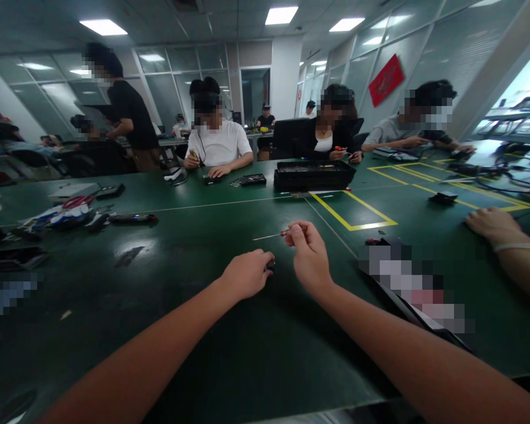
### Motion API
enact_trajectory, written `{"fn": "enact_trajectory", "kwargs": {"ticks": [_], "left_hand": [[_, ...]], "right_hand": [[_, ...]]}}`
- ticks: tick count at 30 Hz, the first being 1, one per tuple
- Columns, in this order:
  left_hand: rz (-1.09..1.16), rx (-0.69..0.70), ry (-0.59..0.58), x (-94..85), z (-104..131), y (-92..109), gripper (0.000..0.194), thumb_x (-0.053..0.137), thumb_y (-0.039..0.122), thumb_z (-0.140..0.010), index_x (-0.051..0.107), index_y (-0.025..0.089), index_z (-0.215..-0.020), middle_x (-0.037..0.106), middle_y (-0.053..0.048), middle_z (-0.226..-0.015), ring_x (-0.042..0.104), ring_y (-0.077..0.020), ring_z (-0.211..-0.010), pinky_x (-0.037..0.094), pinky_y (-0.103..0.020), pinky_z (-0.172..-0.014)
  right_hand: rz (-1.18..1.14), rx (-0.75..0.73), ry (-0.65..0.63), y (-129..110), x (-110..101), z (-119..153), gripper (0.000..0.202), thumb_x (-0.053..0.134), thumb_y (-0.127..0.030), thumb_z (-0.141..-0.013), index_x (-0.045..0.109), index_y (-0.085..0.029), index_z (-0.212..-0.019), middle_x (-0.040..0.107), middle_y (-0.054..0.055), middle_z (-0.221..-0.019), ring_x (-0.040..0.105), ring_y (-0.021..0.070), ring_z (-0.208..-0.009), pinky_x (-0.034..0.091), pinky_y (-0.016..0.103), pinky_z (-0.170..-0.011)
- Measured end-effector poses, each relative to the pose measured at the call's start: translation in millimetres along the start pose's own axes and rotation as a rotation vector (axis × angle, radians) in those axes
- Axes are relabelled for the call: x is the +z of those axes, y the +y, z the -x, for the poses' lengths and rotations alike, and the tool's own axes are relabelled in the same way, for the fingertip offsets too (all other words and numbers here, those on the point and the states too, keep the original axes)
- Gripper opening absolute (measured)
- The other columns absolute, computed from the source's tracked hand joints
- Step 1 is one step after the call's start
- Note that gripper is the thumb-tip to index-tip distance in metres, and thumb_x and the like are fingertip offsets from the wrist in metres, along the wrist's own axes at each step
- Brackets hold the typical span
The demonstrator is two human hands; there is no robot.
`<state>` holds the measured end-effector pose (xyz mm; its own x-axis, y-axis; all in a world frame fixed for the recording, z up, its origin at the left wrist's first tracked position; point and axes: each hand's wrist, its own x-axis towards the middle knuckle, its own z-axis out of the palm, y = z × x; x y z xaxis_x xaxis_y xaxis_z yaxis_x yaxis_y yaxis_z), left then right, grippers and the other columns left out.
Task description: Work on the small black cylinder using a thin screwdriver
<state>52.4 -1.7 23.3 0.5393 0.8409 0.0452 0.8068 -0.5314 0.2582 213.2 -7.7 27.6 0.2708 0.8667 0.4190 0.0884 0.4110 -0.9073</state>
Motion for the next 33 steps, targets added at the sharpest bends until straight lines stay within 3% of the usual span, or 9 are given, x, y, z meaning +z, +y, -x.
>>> {"fn": "enact_trajectory", "kwargs": {"ticks": [5, 10, 19, 27, 29, 33], "left_hand": [[-0.030, -0.015, -0.034, -0.6, -15, 3, 0.026, 0.055, 0.031, -0.092, 0.072, 0.025, -0.111, 0.068, -0.010, -0.105, 0.066, -0.0299, -0.094, 0.052, -0.038, -0.075], [0.002, -0.011, -0.023, -6.9, -20, 0, 0.024, 0.055, 0.030, -0.091, 0.074, 0.022, -0.104, 0.071, -0.011, -0.100, 0.067, -0.0283, -0.092, 0.052, -0.038, -0.078], [0.407, -0.171, 0.027, -14.1, 7, -22, 0.018, 0.059, 0.031, -0.086, 0.067, 0.020, -0.097, 0.070, -0.003, -0.079, 0.067, -0.0199, -0.069, 0.049, -0.031, -0.066], [0.856, -0.324, 0.006, -20.9, 29, -45, 0.037, 0.065, 0.039, -0.083, 0.067, 0.020, -0.115, 0.070, -0.007, -0.094, 0.061, -0.0147, -0.066, 0.041, -0.024, -0.051], [1.022, -0.392, 0.095, -30.0, 37, -52, 0.033, 0.066, 0.033, -0.081, 0.069, 0.017, -0.109, 0.069, -0.009, -0.097, 0.057, -0.0129, -0.066, 0.039, -0.022, -0.050], [1.442, -0.570, 0.387, -59.4, 62, -75, 0.023, 0.063, 0.018, -0.080, 0.068, 0.015, -0.102, 0.064, -0.004, -0.089, 0.051, -0.0094, -0.061, 0.038, -0.019, -0.049]], "right_hand": [[0.024, 0.006, -0.021, 0, 0, 2, 0.020, 0.051, -0.042, -0.094, 0.059, -0.024, -0.092, 0.064, 0.002, -0.082, 0.061, 0.0189, -0.077, 0.049, 0.036, -0.074], [0.010, 0.015, -0.035, 0, 0, 1, 0.020, 0.050, -0.042, -0.095, 0.059, -0.024, -0.093, 0.065, 0.002, -0.082, 0.061, 0.0191, -0.077, 0.050, 0.036, -0.075], [-0.015, 0.023, -0.049, 3, 2, 0, 0.021, 0.051, -0.042, -0.094, 0.060, -0.024, -0.092, 0.065, 0.002, -0.082, 0.061, 0.0187, -0.077, 0.049, 0.036, -0.075], [-0.008, 0.049, -0.047, 4, 0, -1, 0.021, 0.052, -0.043, -0.094, 0.061, -0.024, -0.093, 0.065, 0.002, -0.083, 0.061, 0.0192, -0.078, 0.049, 0.036, -0.076], [-0.013, 0.052, -0.055, 5, 0, -1, 0.021, 0.052, -0.043, -0.094, 0.061, -0.024, -0.093, 0.065, 0.002, -0.084, 0.061, 0.0191, -0.078, 0.049, 0.036, -0.076], [-0.016, 0.069, -0.080, 11, -1, -2, 0.022, 0.052, -0.044, -0.094, 0.061, -0.024, -0.094, 0.066, 0.003, -0.087, 0.061, 0.0191, -0.080, 0.049, 0.036, -0.077]]}}
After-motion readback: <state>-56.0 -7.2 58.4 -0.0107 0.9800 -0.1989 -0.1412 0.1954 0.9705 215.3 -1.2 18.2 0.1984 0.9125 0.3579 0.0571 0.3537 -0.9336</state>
